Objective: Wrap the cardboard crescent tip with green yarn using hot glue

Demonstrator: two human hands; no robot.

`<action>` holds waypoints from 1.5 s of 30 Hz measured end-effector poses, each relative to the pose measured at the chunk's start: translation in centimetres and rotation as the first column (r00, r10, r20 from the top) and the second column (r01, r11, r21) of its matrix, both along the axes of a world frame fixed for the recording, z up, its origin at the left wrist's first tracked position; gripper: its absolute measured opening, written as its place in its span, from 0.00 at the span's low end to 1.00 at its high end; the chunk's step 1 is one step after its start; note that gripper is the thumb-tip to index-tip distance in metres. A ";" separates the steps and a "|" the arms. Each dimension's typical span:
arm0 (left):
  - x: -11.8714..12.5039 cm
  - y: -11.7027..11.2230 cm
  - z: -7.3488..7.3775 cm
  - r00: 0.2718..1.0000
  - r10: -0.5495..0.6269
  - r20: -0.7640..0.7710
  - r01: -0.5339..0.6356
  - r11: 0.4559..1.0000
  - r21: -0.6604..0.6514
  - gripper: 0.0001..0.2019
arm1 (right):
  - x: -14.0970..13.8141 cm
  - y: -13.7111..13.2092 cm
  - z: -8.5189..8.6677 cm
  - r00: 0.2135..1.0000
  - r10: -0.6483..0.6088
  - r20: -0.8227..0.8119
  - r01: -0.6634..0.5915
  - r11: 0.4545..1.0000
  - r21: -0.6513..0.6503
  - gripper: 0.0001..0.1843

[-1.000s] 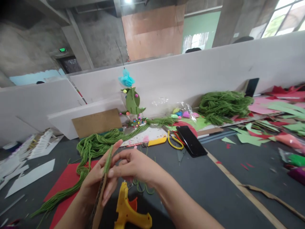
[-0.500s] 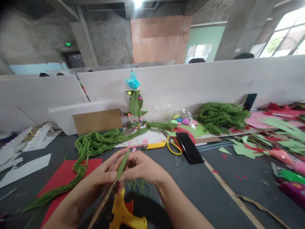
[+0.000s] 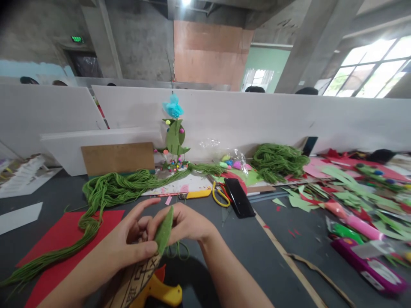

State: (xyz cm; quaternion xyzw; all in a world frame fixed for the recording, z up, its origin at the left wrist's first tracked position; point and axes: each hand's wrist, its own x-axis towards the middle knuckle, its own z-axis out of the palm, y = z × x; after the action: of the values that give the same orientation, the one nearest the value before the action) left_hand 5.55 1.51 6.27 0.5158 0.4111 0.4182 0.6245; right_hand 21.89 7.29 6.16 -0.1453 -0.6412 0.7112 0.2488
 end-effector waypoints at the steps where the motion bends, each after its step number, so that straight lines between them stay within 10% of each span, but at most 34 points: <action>1: 0.0 0.0 0.1 1.000 0.006 0.018 -0.006 1.000 0.007 0.40 | 0.0 0.0 0.0 1.000 -0.023 0.003 0.023 1.000 0.003 0.17; 14: -0.6 1.4 0.8 0.963 0.266 0.041 -0.268 0.961 0.070 0.15 | -0.2 0.0 1.9 0.805 -0.555 0.212 0.526 0.831 0.180 0.08; 31: 0.0 1.7 -1.3 0.896 0.436 0.083 -0.444 0.884 0.145 0.10 | -1.7 -1.3 2.0 0.716 -0.637 0.287 0.529 0.763 0.373 0.12; 38: -1.3 2.7 0.2 0.939 0.214 -0.268 -0.159 0.964 0.213 0.11 | -0.6 -0.8 2.2 0.675 -0.615 0.408 0.402 0.770 0.496 0.12; 45: -1.0 3.5 -1.1 0.960 0.180 -0.212 -0.154 0.979 0.137 0.13 | -0.6 -0.2 1.9 0.651 -0.617 0.442 0.381 0.770 0.512 0.11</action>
State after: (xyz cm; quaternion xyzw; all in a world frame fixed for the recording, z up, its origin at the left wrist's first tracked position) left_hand 4.50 4.99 5.13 0.5595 0.4950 0.4327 0.5048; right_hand 21.27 7.12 8.03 -0.4817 -0.7414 0.3947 0.2501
